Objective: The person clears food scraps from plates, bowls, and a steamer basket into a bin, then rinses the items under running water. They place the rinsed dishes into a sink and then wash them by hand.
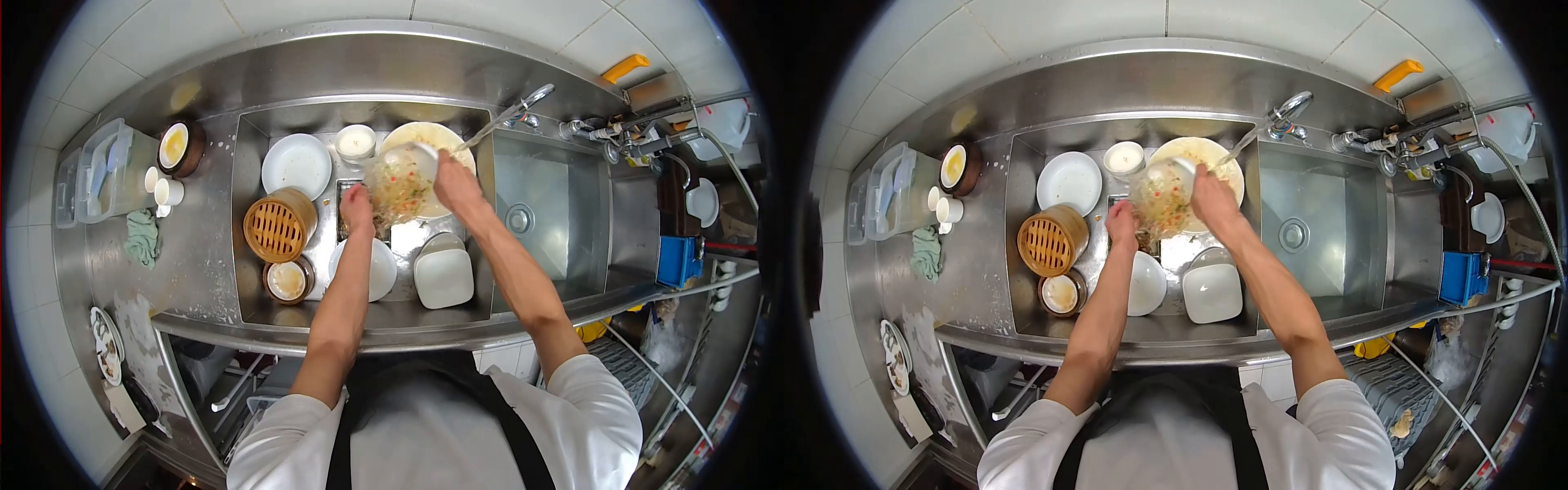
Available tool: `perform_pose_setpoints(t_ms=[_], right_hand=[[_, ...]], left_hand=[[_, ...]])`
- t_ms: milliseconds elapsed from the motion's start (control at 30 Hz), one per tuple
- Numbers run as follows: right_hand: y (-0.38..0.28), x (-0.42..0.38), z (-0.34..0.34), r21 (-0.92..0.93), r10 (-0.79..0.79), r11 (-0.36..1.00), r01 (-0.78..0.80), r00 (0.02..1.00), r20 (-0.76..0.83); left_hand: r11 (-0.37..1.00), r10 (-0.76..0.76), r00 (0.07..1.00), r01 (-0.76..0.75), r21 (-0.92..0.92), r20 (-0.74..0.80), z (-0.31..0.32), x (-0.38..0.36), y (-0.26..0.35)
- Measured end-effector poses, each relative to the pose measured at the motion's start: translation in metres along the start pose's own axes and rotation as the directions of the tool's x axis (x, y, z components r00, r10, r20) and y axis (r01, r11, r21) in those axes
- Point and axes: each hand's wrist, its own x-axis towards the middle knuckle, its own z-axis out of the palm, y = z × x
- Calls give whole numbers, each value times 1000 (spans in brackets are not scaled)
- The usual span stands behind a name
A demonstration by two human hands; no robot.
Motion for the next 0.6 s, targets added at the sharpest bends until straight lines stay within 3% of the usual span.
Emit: perform_pose_setpoints(t_ms=[33,67,100,133,167,200,233,267,300,333,400,433,467,500,533,567,600], right_hand=[[10,-2,0,20,34,999,-31,991,-132],[25,4,-3,83,105,992,-94,986,-132],[43,12,-7,145,179,976,-161,976,-124],[53,18,-12,208,255,951,-228,960,-116],[61,25,-16,428,447,786,-447,888,107],[67,22,-15,590,400,683,-431,896,192],[73,17,-7,726,333,550,-413,906,263],[81,15,2,830,248,393,-396,915,318],[92,15,14,821,153,328,-468,884,443],[94,15,30,704,248,579,-411,912,328],[84,21,56,269,316,911,-313,948,33],[77,22,62,-14,122,992,-126,981,-149],[68,23,70,-323,-117,946,28,959,-259],[40,15,54,-318,-64,948,21,990,-125],[41,20,67,76,-226,968,240,961,-159],[49,24,76,229,-365,910,346,930,42],[48,27,65,396,-513,823,407,832,211]], left_hand=[[990,114,990,-106,94,-87,-2,4,0],[960,235,958,-203,191,-163,0,8,0],[843,432,878,-312,438,-206,2,8,0],[880,390,908,-318,354,-153,8,1,4],[909,358,929,-324,262,-90,22,-4,11],[931,330,944,-322,169,-19,39,-14,23],[968,216,960,-234,91,176,52,-36,45],[1000,-11,933,12,-2,359,64,-42,57],[961,-212,816,274,-38,538,73,-45,65],[854,-362,622,519,-20,695,81,-44,68],[886,-352,627,462,33,695,97,-23,42],[897,-356,627,436,67,693,100,-22,34],[917,-349,694,391,76,630,101,-20,26],[936,-327,758,343,83,565,104,-21,27],[952,-298,818,294,88,493,106,-28,37],[941,-336,803,308,140,493,98,-31,49],[959,-271,816,276,68,510,90,-26,46]])
